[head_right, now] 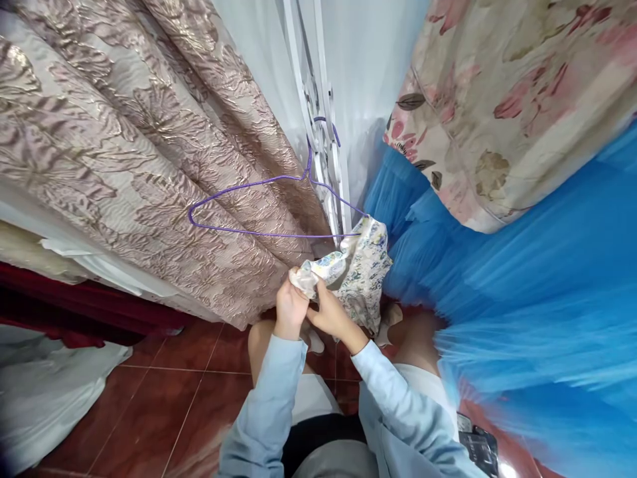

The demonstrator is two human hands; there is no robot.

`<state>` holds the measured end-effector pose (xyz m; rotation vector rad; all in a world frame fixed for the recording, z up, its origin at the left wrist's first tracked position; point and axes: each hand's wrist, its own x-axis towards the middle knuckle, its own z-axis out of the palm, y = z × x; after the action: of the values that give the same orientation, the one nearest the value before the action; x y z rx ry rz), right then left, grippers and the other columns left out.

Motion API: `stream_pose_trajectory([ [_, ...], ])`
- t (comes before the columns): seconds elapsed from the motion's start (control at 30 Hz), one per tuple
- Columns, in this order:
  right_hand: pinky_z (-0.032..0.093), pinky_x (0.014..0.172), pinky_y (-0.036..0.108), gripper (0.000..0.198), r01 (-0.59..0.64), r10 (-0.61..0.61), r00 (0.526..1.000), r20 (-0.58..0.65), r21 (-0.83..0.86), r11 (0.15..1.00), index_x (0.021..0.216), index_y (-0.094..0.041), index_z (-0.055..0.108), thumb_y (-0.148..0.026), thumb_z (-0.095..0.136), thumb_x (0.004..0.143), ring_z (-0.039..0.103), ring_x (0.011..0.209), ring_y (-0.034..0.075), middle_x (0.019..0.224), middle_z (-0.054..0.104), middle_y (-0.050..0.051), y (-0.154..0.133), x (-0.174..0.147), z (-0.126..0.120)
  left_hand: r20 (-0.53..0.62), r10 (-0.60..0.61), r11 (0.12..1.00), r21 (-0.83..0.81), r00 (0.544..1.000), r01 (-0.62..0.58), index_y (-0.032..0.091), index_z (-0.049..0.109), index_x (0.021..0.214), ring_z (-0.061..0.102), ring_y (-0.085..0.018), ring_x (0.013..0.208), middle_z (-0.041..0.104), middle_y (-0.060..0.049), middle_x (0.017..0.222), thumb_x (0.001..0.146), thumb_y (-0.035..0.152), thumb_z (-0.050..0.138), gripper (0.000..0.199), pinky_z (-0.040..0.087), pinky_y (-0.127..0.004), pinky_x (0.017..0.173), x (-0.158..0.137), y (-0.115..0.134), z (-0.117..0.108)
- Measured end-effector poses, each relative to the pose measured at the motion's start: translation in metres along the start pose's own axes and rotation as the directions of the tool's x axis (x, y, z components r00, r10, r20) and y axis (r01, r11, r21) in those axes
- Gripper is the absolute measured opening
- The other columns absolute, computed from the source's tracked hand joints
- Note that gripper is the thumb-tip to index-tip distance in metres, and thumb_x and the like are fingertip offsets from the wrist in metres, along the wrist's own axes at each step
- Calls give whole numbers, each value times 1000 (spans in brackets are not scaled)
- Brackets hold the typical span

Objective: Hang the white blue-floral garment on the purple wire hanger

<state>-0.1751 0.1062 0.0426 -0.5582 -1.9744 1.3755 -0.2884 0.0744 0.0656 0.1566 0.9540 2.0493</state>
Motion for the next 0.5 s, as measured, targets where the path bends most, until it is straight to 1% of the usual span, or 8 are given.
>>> stream_pose_trajectory([
  [0.07,48,104,43,62,-43,44,999,-17,42,998,142,-18,48,-19,62,82,62,119,29,123,68,11,-3,-7,-3,182,64,968,230,981,-106,17,70,89,64,-15,80,67,-4,87,88,35,72,18,52,-23,77,-14,2,8],
  [0.1,49,100,41,53,-64,66,997,-30,60,996,136,-18,54,-21,61,84,63,113,28,116,70,9,-6,-10,-7,289,80,909,371,954,-189,18,71,90,62,-15,81,66,-4,88,88,38,74,21,51,-23,76,-18,6,10],
  [0.17,52,87,35,28,-126,126,992,4,83,989,113,-17,65,-25,60,87,65,93,24,98,71,5,-15,-18,-21,473,58,724,586,879,-364,18,75,96,60,-18,86,64,-6,93,91,45,70,28,50,-26,81,-22,15,11],
  [0.23,47,67,28,14,-203,194,974,116,79,976,86,-18,65,-31,60,89,57,70,18,75,64,0,-28,-24,-41,597,-24,603,649,802,-465,18,78,101,60,-22,99,63,-9,102,95,55,61,40,48,-31,94,-23,17,7],
  [0.3,38,57,25,25,-253,233,946,225,65,965,71,-18,59,-35,63,89,46,58,13,63,55,-3,-44,-29,-66,648,-161,637,644,744,-423,17,78,103,58,-26,111,63,-12,112,93,68,53,57,44,-37,104,-26,10,-1],
  [0.37,35,54,24,28,-265,236,927,291,62,962,67,-18,60,-36,66,87,42,56,11,61,53,-3,-61,-30,-93,612,-325,696,671,721,-255,16,77,105,59,-29,113,66,-13,116,86,77,56,67,44,-39,105,-31,-4,-11],
  [0.43,34,52,24,28,-262,240,933,267,52,964,67,-17,62,-37,68,85,42,55,11,61,55,-2,-77,-30,-121,530,-491,673,735,691,-86,14,75,108,63,-29,105,71,-13,111,79,74,69,67,48,-39,100,-40,-18,-21],
  [0.5,34,50,24,28,-240,232,962,145,37,970,63,-17,62,-37,70,82,42,53,12,58,55,-1,-88,-26,-150,465,-601,594,804,650,-25,11,76,104,64,-27,96,73,-11,101,76,64,78,59,50,-37,93,-47,-25,-30],
])
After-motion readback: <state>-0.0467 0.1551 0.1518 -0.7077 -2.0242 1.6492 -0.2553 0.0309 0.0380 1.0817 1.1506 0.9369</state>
